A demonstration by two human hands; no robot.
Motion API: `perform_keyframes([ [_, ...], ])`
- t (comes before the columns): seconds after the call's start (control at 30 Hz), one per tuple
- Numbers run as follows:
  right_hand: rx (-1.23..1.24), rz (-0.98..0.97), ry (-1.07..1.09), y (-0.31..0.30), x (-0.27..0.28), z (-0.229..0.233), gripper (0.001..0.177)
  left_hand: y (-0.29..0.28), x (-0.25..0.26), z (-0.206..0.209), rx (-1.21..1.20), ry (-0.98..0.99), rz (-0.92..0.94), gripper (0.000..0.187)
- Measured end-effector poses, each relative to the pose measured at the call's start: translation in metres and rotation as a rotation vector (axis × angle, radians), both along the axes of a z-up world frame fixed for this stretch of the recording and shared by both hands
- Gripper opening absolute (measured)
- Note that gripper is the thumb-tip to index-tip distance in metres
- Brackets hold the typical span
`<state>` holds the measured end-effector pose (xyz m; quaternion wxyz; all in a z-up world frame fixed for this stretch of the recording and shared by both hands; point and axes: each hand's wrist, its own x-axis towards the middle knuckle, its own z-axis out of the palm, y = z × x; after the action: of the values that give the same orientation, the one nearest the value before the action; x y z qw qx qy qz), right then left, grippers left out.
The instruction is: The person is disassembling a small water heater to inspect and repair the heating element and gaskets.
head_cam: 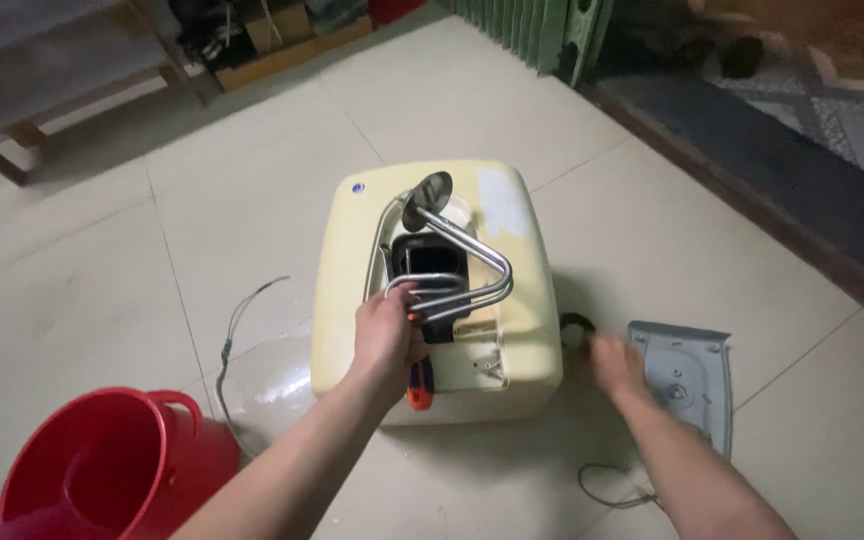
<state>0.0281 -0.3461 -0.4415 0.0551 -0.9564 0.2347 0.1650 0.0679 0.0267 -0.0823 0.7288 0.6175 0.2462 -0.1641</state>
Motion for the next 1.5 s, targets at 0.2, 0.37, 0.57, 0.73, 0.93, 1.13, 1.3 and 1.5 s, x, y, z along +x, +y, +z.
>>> perform_keyframes([
  [0.2,0.661,-0.405,-0.118,0.070,0.010,0.166,0.051,-0.004,-0.011,0.001,0.136,-0.049,0.019,0.031],
  [0.37,0.182,-0.006,0.041,0.065,0.025,0.057,0.064,-0.001,-0.009,-0.011,0.153,-0.057,0.001,0.028],
  [0.57,0.367,-0.039,-0.039,0.112,0.017,0.179,0.052,-0.002,-0.014,0.002,0.149,-0.054,-0.043,0.030],
  [0.73,0.395,-0.059,-0.065,0.102,0.010,0.168,0.049,-0.006,-0.020,0.012,0.143,-0.075,-0.054,0.032],
  [0.93,0.367,-0.133,-0.091,0.103,0.001,0.159,0.047,0.003,-0.021,0.004,0.092,-0.098,-0.057,0.033],
  [1.13,-0.134,0.230,-0.041,0.044,0.009,0.127,0.030,0.013,-0.030,0.002,0.116,-0.155,-0.023,0.030],
  [1.3,0.181,-0.246,-0.260,0.036,0.027,0.297,0.035,0.022,-0.050,0.039,0.087,-0.068,-0.138,0.007],
  [1.5,0.706,-0.436,-0.708,0.114,-0.029,0.416,0.028,0.031,-0.048,0.037,0.052,-0.190,-0.194,0.011],
])
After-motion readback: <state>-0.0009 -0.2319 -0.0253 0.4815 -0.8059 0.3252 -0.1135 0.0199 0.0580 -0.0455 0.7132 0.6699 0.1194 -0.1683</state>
